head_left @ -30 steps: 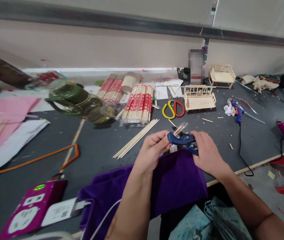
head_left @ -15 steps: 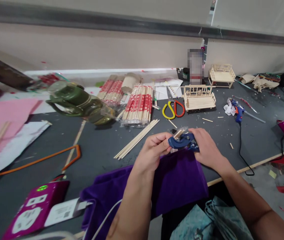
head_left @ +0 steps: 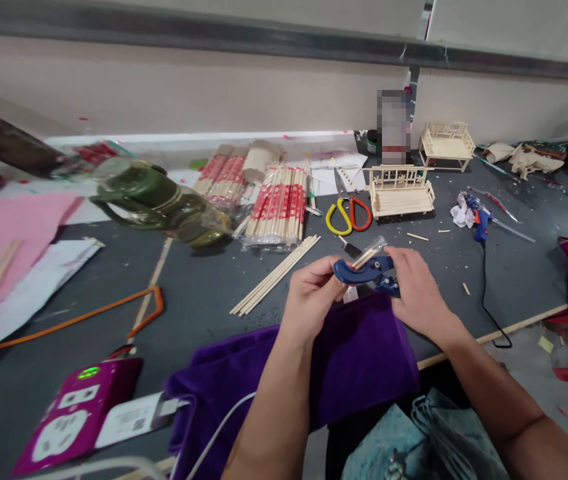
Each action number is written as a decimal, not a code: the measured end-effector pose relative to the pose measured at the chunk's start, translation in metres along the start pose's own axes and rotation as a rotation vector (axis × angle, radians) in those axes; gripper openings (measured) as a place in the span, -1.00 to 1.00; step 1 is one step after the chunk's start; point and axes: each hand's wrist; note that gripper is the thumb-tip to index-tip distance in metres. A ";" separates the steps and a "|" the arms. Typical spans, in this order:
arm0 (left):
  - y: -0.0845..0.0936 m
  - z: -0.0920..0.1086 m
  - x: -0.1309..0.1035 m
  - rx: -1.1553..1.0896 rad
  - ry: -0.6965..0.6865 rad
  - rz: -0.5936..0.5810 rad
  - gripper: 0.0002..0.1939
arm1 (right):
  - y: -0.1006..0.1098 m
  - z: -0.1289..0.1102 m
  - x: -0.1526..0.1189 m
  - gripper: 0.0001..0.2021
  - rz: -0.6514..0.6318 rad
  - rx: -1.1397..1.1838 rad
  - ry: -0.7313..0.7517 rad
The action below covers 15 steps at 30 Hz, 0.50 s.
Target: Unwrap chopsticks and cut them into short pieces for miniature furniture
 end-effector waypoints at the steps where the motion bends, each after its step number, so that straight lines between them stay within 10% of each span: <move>1: 0.000 0.000 0.000 0.026 -0.024 -0.012 -0.70 | 0.000 -0.001 -0.001 -0.27 0.017 -0.005 -0.014; 15: -0.011 0.011 -0.001 0.515 -0.545 0.088 -0.96 | -0.007 0.014 -0.007 -0.25 0.183 -0.005 0.003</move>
Point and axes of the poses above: each hand's wrist, its own x-axis towards the middle knuckle, its own y-axis out of the back of the hand, z = x × y, and after that the axes turned 14 degrees about -y, right-handed
